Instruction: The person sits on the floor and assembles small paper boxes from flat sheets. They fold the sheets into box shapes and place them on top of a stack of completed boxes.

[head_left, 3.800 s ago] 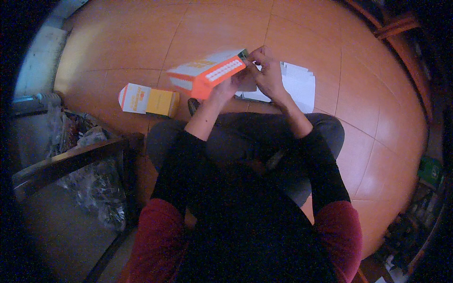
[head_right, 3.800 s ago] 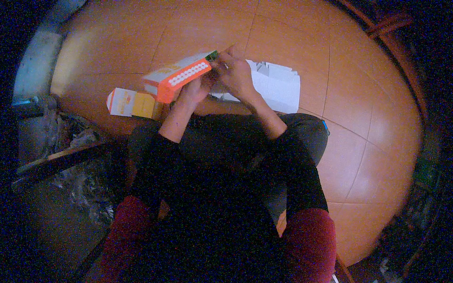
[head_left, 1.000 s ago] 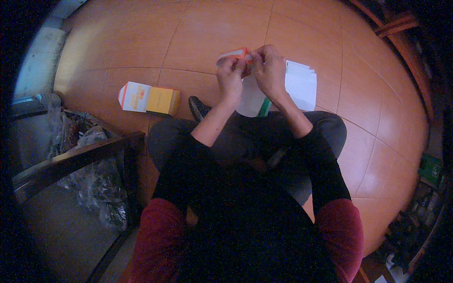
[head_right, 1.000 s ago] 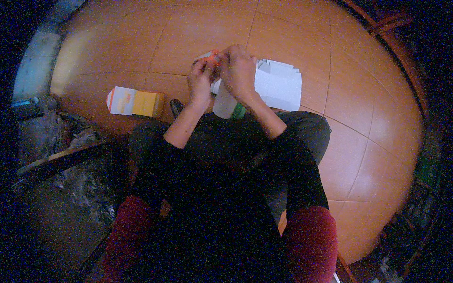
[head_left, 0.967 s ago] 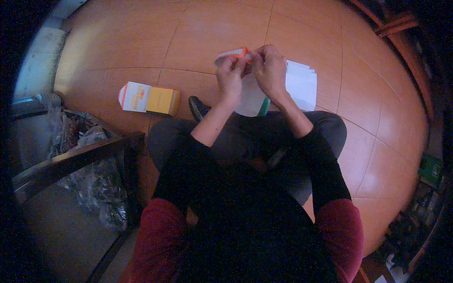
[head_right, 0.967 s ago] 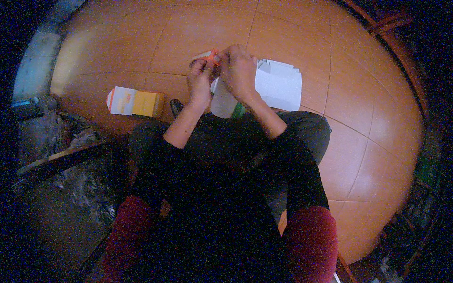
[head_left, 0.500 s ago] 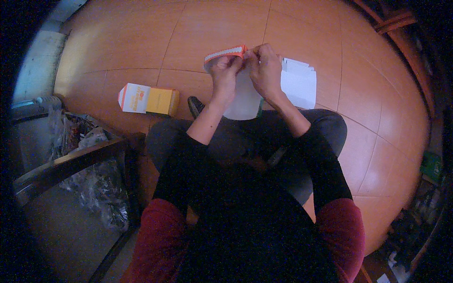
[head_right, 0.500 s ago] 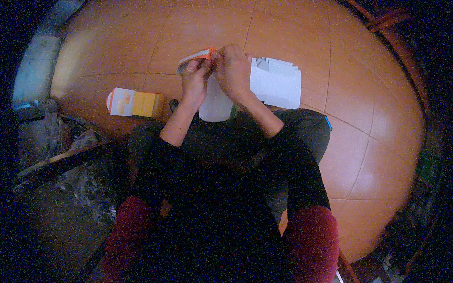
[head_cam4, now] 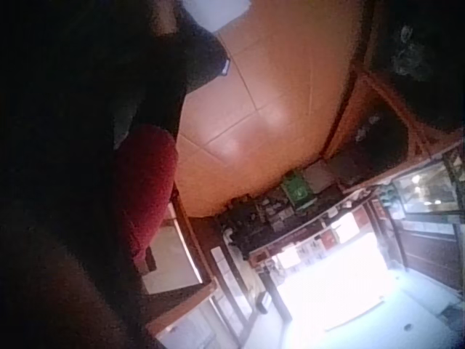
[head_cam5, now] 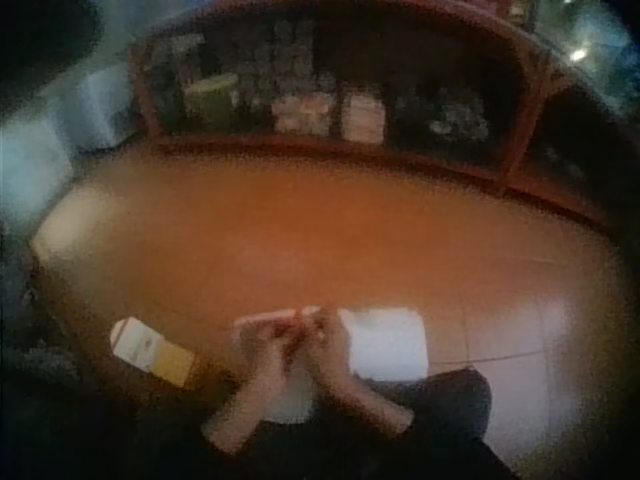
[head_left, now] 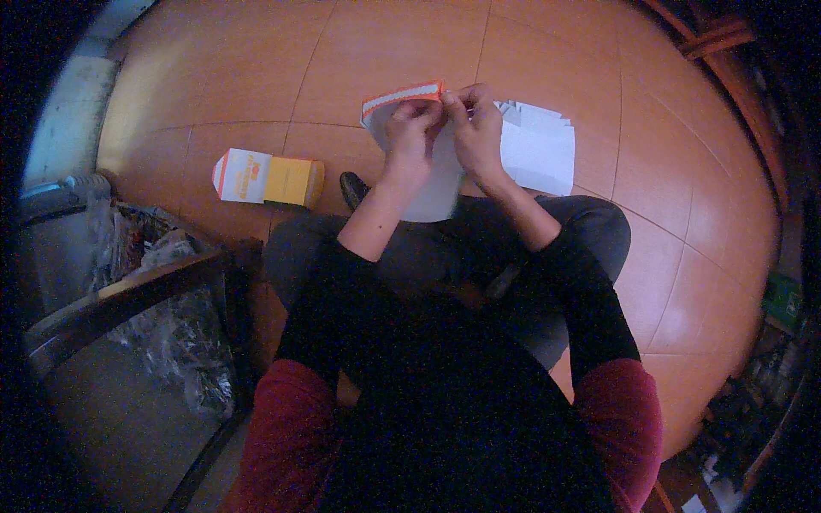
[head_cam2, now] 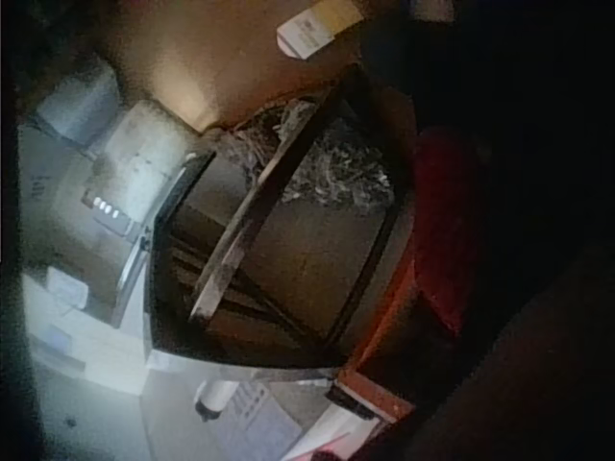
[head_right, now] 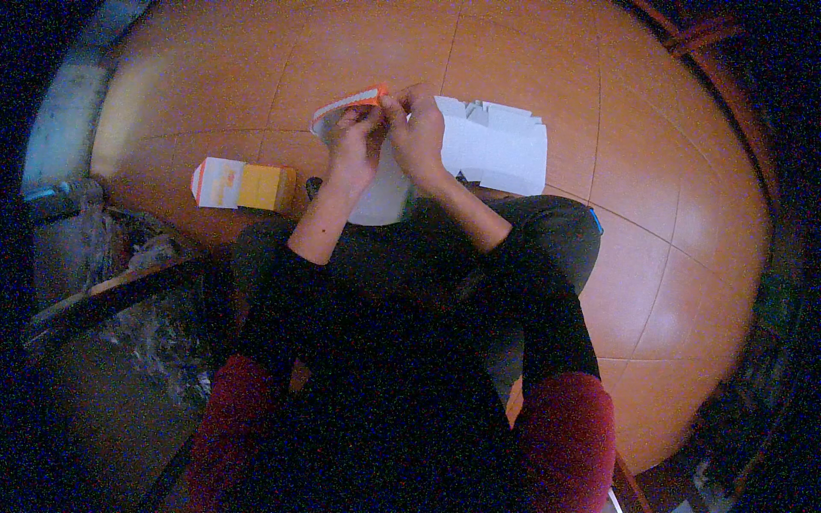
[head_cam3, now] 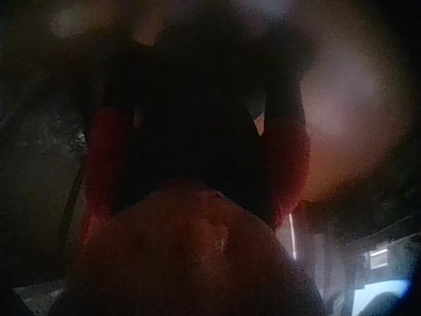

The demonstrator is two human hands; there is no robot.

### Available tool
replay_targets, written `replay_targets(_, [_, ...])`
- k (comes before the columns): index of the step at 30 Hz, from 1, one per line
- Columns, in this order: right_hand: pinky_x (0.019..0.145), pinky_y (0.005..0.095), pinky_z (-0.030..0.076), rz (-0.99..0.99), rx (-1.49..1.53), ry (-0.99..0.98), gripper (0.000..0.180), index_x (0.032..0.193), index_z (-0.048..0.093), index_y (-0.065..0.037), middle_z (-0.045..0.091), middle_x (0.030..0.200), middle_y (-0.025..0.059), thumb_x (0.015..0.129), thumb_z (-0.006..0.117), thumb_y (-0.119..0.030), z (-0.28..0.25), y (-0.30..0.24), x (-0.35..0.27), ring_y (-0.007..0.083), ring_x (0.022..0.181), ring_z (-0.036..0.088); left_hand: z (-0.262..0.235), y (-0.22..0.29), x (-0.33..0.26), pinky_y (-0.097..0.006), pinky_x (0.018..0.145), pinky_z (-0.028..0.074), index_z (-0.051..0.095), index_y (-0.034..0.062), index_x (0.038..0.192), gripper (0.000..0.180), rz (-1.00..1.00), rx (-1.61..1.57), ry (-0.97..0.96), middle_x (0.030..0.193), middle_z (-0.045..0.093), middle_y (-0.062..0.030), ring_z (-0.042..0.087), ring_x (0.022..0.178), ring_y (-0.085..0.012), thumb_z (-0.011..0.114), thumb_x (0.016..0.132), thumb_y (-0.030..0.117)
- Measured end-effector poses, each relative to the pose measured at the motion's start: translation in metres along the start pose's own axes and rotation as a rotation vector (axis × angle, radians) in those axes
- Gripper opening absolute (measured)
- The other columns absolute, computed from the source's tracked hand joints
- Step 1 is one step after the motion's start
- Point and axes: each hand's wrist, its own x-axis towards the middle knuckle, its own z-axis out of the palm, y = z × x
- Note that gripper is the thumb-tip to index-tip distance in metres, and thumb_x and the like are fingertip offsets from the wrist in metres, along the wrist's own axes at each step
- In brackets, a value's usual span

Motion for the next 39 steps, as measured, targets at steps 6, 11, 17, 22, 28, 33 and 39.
replay_targets(6, [0.066, 0.0272, 0.041, 0.091, 0.168, -0.358, 0.036, 0.086, 0.047, -0.001, 0.054, 0.079, 0.0072, 0.066, 0.068, -0.023, -0.02, -0.002, 0.028, 0.0151, 0.073, 0.05, 0.002, 0.014, 0.002, -0.027, 0.074, 0.043, 0.048, 0.0044, 0.099, 0.023, 0.026, -0.076, -0.168, 0.09, 0.052, -0.0047, 0.052, 0.082, -0.0159, 0.046, 0.077, 0.003])
replay_targets(11, [0.072, 0.0307, 0.042, 0.048, 0.108, -0.52, 0.043, 0.09, 0.045, -0.003, 0.053, 0.089, 0.0086, 0.06, 0.072, -0.02, -0.019, 0.002, 0.025, 0.0174, 0.083, 0.051, -0.013, 0.015, 0.011, -0.026, 0.073, 0.043, 0.043, 0.0087, 0.104, 0.025, -0.081, 0.029, -0.226, 0.094, 0.051, -0.0049, 0.051, 0.084, -0.0153, 0.043, 0.08, 0.01])
replay_targets(17, [0.065, 0.0303, 0.044, -0.275, -0.183, -0.513, 0.04, 0.093, 0.045, -0.004, 0.053, 0.09, 0.0058, 0.062, 0.068, -0.013, -0.014, -0.008, 0.019, 0.0184, 0.08, 0.054, -0.012, 0.038, 0.019, -0.029, 0.066, 0.041, 0.051, 0.0052, 0.09, 0.017, 0.153, 0.227, 0.029, 0.082, 0.054, -0.0029, 0.052, 0.075, -0.018, 0.053, 0.074, 0.011])
replay_targets(22, [0.053, 0.0297, 0.047, 0.618, 0.573, -0.408, 0.032, 0.09, 0.052, -0.003, 0.056, 0.081, 0.0096, 0.072, 0.059, -0.029, -0.039, 0.003, 0.043, 0.0178, 0.061, 0.055, -0.007, 0.011, 0.008, -0.036, 0.059, 0.042, 0.054, 0.0018, 0.078, 0.016, 0.53, 1.227, -0.137, 0.076, 0.056, -0.0133, 0.055, 0.069, -0.0268, 0.055, 0.073, 0.017])
replay_targets(28, [0.046, 0.0222, 0.046, 0.457, 0.205, -0.436, 0.032, 0.078, 0.055, 0.0, 0.055, 0.065, 0.005, 0.075, 0.057, -0.032, -0.039, 0.011, 0.04, 0.0109, 0.056, 0.054, 0.012, -0.002, -0.012, -0.04, 0.058, 0.041, 0.055, 0.0033, 0.074, 0.02, 0.442, 1.308, -0.03, 0.07, 0.053, -0.0133, 0.053, 0.067, -0.0307, 0.051, 0.072, 0.023])
replay_targets(33, [0.047, 0.0232, 0.047, 0.378, 0.063, -0.522, 0.032, 0.082, 0.054, 0.0, 0.055, 0.071, 0.0061, 0.072, 0.061, -0.029, -0.035, -0.003, 0.035, 0.0115, 0.059, 0.054, 0.006, -0.002, -0.009, -0.041, 0.055, 0.042, 0.055, 0.0042, 0.074, 0.015, 0.825, 1.505, -0.106, 0.078, 0.05, -0.0111, 0.051, 0.071, -0.029, 0.054, 0.069, 0.019])
replay_targets(39, [0.048, 0.0271, 0.047, 0.321, 0.127, -0.385, 0.041, 0.089, 0.052, -0.001, 0.057, 0.072, 0.0082, 0.069, 0.063, -0.035, -0.037, 0.009, 0.041, 0.0152, 0.065, 0.057, 0.008, 0.001, -0.008, -0.038, 0.059, 0.044, 0.056, 0.0044, 0.079, 0.014, 0.841, 1.625, -0.16, 0.079, 0.053, -0.0109, 0.053, 0.072, -0.0266, 0.056, 0.07, 0.014])
